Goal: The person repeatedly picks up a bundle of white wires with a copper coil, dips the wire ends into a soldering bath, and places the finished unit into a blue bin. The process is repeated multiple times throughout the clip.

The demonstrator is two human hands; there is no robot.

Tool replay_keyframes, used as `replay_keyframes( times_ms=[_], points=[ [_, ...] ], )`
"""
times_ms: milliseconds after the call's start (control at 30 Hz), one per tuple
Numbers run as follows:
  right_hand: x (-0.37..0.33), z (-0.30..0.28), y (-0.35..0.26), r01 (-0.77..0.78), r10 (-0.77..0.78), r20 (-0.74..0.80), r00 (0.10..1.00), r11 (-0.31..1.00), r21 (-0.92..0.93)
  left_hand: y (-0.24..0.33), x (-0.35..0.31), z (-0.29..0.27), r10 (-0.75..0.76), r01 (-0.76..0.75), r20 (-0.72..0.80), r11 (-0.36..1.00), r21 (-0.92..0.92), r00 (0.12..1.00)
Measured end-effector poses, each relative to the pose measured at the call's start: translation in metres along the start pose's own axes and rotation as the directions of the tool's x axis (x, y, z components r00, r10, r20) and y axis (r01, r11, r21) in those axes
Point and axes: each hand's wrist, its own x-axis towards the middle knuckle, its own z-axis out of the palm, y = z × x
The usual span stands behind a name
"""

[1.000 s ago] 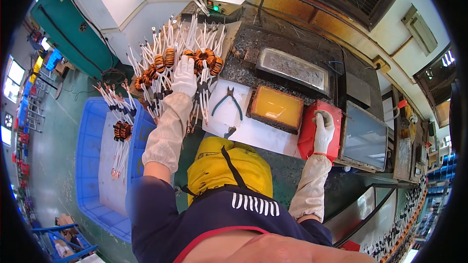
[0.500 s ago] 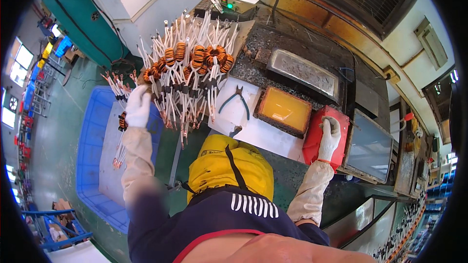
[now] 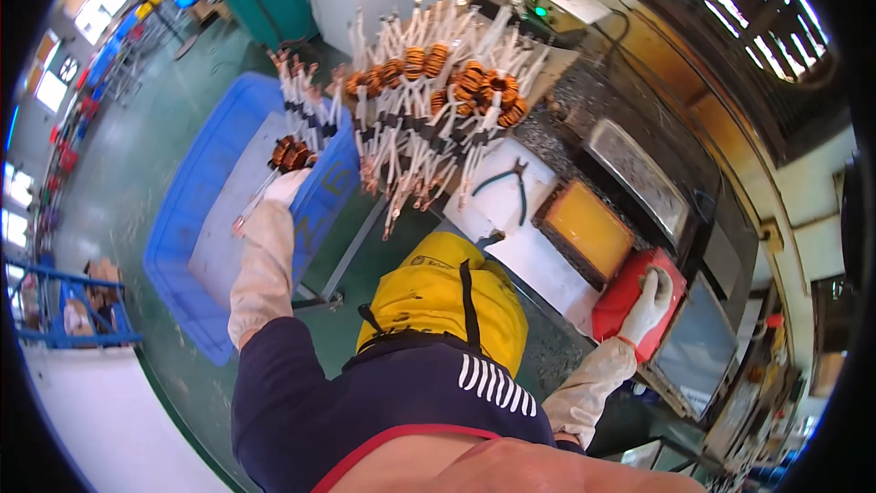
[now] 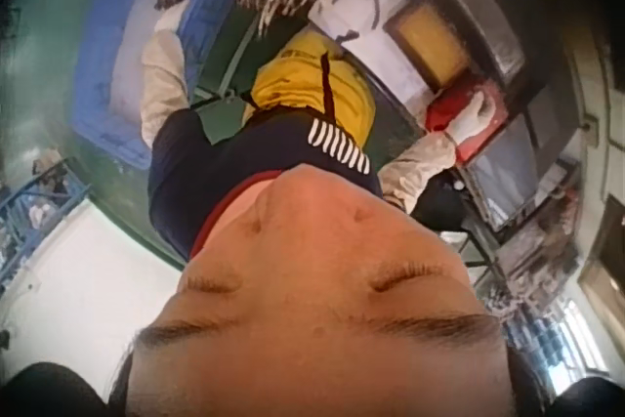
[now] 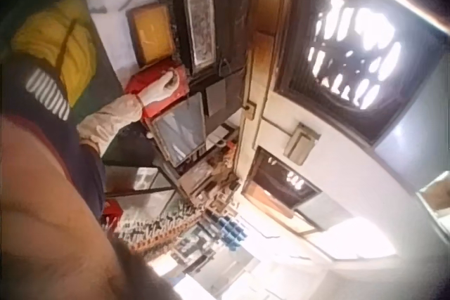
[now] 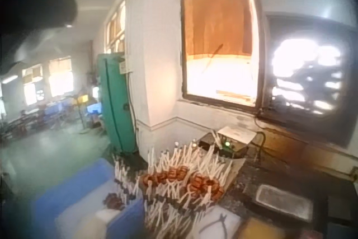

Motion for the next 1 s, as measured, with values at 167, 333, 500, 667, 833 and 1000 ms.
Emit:
replay_keyframes(
  times_ms=[167, 333, 500, 667, 833, 1000],
  points=[
    [0.002, 0.005, 0.003, -0.005, 0.004, 0.026, 1.0, 0.999, 0.041, -0.025, 0.009, -0.001, 0.049, -0.05, 0.013, 0.985, 0.166, 0.999],
    [0.001, 0.0, 0.004, -0.004, 0.004, 0.039, 0.999, 1.0, -0.005, -0.005, 0.004, -0.004, 0.023, -0.028, -0.036, 0.987, -0.159, 0.999],
    [0.001, 0.0, 0.001, 0.002, -0.001, 0.032, 0.999, 1.0, -0.023, -0.033, 0.055, -0.031, 0.11, -0.188, -0.28, 0.945, -0.268, 0.954],
    [0.005, 0.006, 0.005, -0.009, 0.009, 0.04, 0.999, 1.0, 0.003, -0.102, 0.106, -0.047, -0.103, -0.001, -0.445, 0.974, -0.227, 0.889],
    [0.003, 0.001, 0.006, -0.012, 0.013, 0.011, 1.0, 1.0, -0.011, -0.093, 0.095, -0.027, -0.245, 0.178, -0.457, 0.967, -0.185, 0.855],
    [0.003, 0.0, 0.005, -0.015, 0.015, -0.006, 1.0, 1.0, -0.006, -0.109, 0.099, -0.021, -0.251, 0.093, -0.444, 0.933, -0.348, 0.86]
  ],
)
